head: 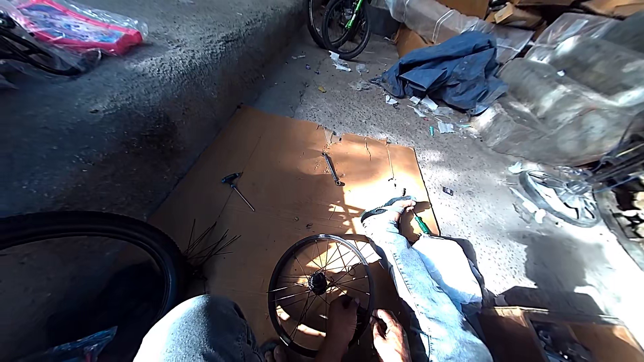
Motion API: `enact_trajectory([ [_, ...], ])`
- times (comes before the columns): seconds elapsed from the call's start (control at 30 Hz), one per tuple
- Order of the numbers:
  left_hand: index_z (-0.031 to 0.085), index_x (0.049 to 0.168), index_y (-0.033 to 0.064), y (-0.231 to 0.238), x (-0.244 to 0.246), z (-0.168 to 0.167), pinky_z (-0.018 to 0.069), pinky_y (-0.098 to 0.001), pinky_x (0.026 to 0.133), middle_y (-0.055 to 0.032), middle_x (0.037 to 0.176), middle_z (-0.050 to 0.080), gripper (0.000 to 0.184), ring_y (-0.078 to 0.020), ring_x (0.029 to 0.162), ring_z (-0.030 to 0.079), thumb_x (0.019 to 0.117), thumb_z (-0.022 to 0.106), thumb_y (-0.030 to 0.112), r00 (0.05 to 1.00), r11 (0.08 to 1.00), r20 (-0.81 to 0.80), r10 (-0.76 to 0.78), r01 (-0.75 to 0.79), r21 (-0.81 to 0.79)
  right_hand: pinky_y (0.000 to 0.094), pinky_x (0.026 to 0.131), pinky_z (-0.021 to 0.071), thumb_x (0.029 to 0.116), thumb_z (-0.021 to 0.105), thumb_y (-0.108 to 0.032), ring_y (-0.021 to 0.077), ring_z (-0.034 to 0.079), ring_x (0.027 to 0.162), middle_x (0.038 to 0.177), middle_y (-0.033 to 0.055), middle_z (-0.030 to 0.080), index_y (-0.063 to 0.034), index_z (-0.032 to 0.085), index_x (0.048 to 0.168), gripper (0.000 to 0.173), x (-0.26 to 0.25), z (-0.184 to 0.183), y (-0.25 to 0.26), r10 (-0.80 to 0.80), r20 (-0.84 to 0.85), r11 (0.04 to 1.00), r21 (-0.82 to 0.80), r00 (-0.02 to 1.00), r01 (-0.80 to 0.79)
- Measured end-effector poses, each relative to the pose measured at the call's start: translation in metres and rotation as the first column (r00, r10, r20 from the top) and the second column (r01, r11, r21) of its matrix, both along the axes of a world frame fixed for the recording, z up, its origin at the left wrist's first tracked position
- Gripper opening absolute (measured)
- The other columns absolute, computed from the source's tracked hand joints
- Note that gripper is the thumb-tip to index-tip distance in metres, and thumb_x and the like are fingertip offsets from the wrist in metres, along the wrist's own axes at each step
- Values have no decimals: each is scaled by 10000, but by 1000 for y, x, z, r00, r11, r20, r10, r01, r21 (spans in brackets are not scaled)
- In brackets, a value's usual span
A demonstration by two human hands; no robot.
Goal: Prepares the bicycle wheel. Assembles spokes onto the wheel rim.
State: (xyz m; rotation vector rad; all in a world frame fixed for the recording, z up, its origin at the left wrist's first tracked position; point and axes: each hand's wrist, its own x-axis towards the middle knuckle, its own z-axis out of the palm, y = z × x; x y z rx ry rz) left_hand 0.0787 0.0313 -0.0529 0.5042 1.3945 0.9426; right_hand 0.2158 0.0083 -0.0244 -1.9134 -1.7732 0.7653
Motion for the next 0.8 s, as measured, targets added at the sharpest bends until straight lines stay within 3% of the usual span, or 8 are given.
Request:
enact_trajectory([
  [0.23, 672, 1000, -8, 0, -1, -1, 588, -403, 776, -119, 883, 719, 246, -209, 802, 703, 1048, 612, 226, 999, 1000, -38, -28, 28, 4, 488, 911, 555, 903, 658, -55, 300, 697, 999, 1048, 180, 719, 17, 741, 1054, 186, -2, -4, 1, -25, -24, 999, 25, 999, 25],
  [0.47, 671, 996, -10, 0, 0, -2, 590, -394, 766, -122, 878, 711, 239, -205, 789, 699, 1041, 626, 221, 999, 1000, -27, -16, 16, 6, 441, 939, 549, 917, 663, -34, 252, 694, 1013, 1053, 170, 726, 22, 738, 1068, 178, -2, -2, 3, -95, -148, 995, -47, 984, 89],
  [0.67, 676, 995, -16, 0, -1, -3, 590, -386, 756, -121, 866, 714, 227, -202, 778, 699, 1036, 633, 203, 1000, 1000, -5, -8, 8, -2, 362, 886, 572, 904, 688, -13, 180, 707, 932, 991, 145, 737, 26, 739, 1040, 150, -3, 5, 3, -147, -242, 988, -91, 959, 129],
  [0.8, 674, 999, -19, 1, -1, -1, 603, -389, 765, -130, 881, 730, 226, -208, 792, 718, 1042, 624, 197, 1000, 1000, 15, 2, -2, -13, 365, 886, 571, 897, 700, -19, 174, 705, 931, 980, 136, 737, 22, 739, 1035, 149, -4, 5, 3, -169, -263, 984, -106, 950, 146],
])
